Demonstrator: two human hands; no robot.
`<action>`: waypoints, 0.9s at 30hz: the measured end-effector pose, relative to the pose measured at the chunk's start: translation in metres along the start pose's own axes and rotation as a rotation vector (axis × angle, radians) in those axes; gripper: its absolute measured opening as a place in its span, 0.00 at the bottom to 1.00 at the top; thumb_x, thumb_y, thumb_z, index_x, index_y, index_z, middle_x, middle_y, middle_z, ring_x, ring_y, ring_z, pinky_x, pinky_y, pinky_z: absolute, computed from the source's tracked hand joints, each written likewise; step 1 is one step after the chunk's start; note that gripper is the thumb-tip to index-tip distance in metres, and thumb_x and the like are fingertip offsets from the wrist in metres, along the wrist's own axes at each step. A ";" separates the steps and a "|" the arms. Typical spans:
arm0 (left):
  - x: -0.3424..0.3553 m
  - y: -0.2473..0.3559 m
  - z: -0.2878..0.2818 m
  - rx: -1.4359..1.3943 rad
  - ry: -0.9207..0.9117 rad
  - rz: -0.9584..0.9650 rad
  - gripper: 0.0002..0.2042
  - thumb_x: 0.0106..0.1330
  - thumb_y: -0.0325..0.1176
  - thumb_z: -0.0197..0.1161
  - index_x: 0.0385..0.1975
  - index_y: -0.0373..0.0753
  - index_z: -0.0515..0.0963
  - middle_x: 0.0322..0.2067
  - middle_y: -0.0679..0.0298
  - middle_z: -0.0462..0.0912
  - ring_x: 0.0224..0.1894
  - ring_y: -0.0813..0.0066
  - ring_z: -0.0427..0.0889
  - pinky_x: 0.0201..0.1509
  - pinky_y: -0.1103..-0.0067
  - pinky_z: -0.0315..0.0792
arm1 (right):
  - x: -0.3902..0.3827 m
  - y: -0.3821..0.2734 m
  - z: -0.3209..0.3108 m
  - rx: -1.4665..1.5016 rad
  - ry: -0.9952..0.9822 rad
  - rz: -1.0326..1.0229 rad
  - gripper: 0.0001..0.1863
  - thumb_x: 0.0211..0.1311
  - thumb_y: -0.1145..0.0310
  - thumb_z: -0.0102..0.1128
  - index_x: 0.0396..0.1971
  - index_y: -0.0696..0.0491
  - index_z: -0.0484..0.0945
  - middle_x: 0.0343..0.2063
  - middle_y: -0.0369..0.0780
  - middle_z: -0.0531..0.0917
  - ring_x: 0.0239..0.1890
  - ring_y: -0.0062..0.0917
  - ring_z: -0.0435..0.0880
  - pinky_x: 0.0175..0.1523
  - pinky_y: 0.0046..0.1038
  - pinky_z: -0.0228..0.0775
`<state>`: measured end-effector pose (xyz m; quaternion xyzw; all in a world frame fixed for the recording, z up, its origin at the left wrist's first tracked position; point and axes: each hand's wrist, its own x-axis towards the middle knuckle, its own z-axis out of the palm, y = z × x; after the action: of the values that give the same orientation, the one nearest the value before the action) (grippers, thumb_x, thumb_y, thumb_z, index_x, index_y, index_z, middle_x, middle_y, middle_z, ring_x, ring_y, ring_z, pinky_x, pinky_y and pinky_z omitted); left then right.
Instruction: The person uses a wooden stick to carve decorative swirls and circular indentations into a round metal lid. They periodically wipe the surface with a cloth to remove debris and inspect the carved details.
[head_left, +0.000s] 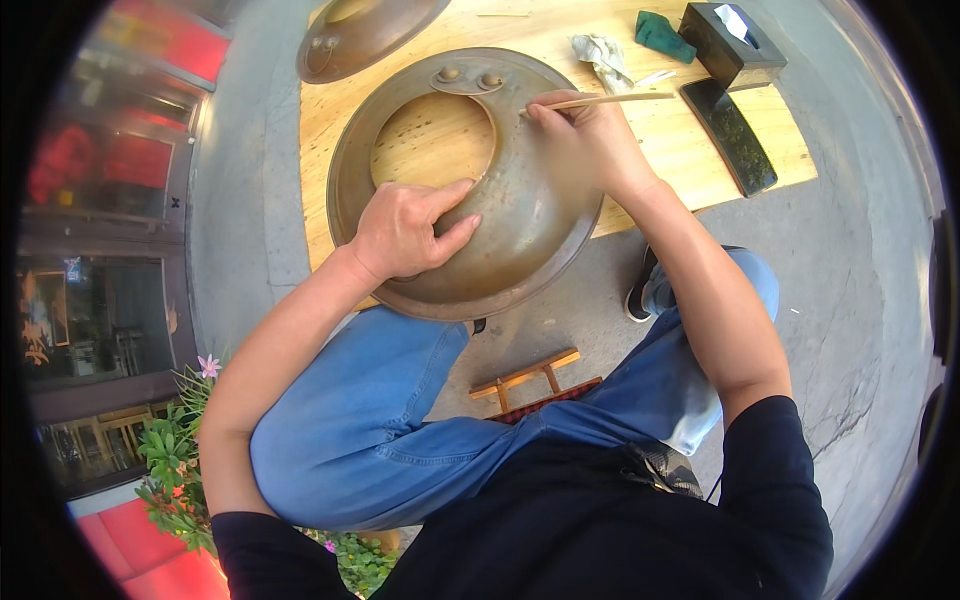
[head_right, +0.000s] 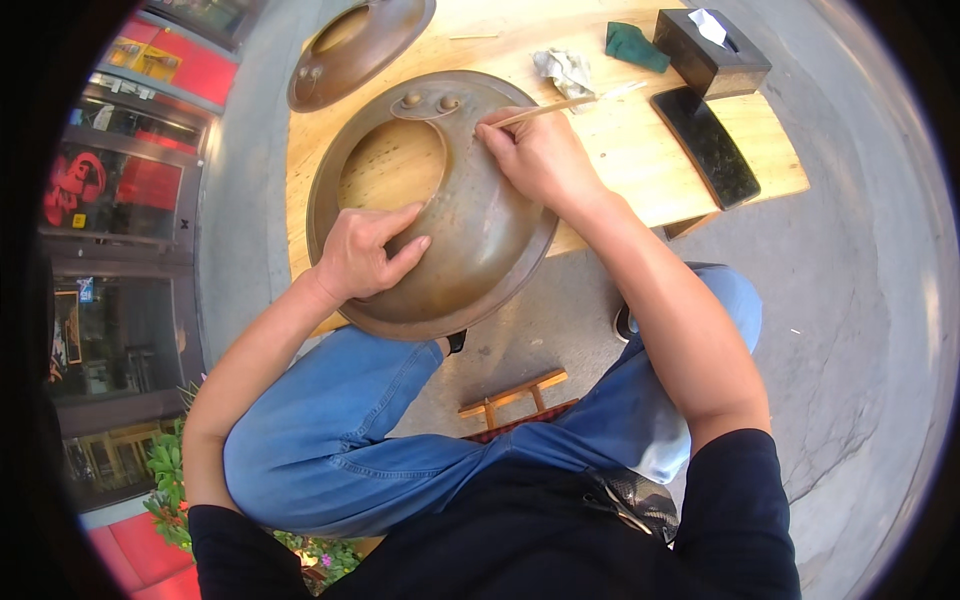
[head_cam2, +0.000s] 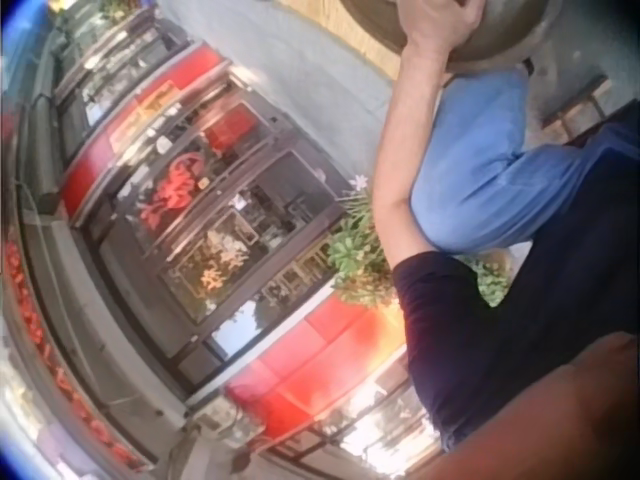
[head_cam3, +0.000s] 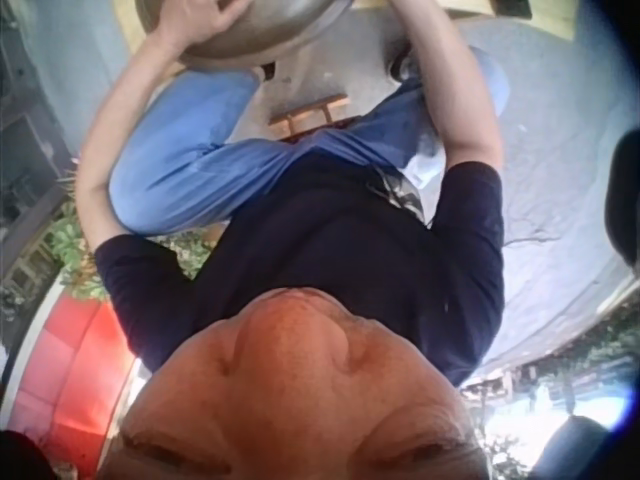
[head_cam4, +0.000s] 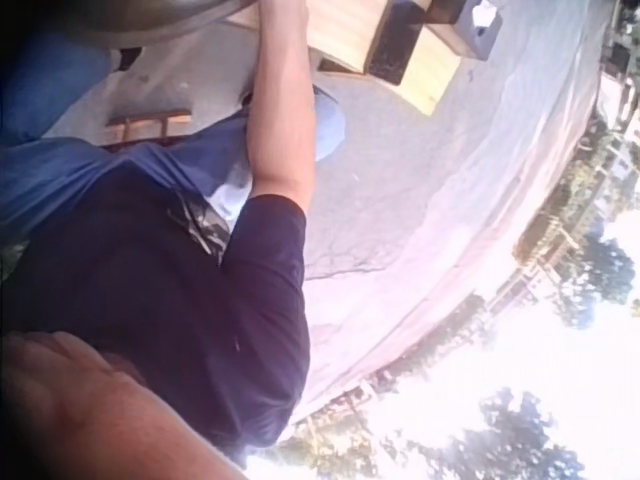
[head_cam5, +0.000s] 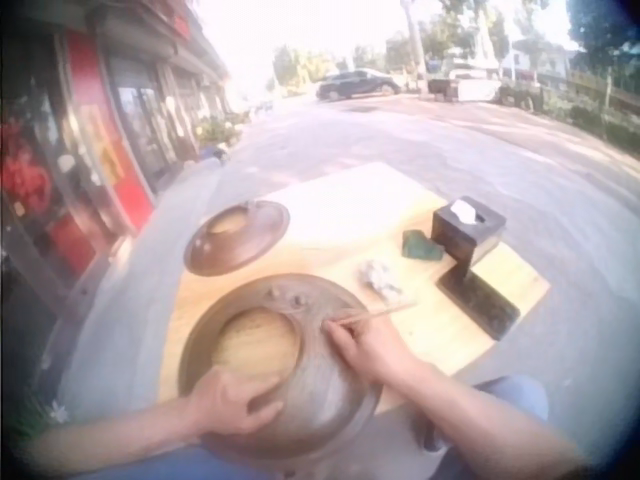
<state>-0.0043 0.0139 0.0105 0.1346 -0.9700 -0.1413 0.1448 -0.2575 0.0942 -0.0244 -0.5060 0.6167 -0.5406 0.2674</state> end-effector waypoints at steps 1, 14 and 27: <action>0.000 -0.001 0.000 0.007 -0.002 -0.004 0.16 0.62 0.33 0.70 0.47 0.33 0.84 0.24 0.49 0.82 0.26 0.50 0.83 0.31 0.66 0.77 | 0.001 0.000 0.001 0.005 0.000 -0.005 0.11 0.70 0.68 0.63 0.41 0.61 0.88 0.32 0.46 0.91 0.32 0.30 0.89 0.42 0.31 0.81; 0.002 0.003 -0.005 0.013 0.011 -0.029 0.19 0.63 0.38 0.71 0.51 0.35 0.84 0.27 0.53 0.85 0.30 0.54 0.85 0.36 0.65 0.78 | -0.003 -0.014 -0.017 -0.211 -0.211 -0.039 0.19 0.69 0.60 0.58 0.32 0.63 0.85 0.23 0.55 0.85 0.28 0.45 0.87 0.40 0.41 0.78; 0.045 0.042 -0.022 -0.380 0.265 -0.201 0.15 0.80 0.36 0.56 0.46 0.30 0.84 0.42 0.53 0.87 0.49 0.64 0.85 0.56 0.71 0.76 | -0.003 -0.061 -0.019 -0.200 -0.493 -0.186 0.12 0.64 0.64 0.61 0.32 0.57 0.87 0.27 0.49 0.87 0.34 0.46 0.87 0.41 0.42 0.79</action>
<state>-0.0475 0.0336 0.0546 0.2180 -0.8804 -0.3159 0.2786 -0.2528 0.1101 0.0376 -0.7005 0.5343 -0.3600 0.3071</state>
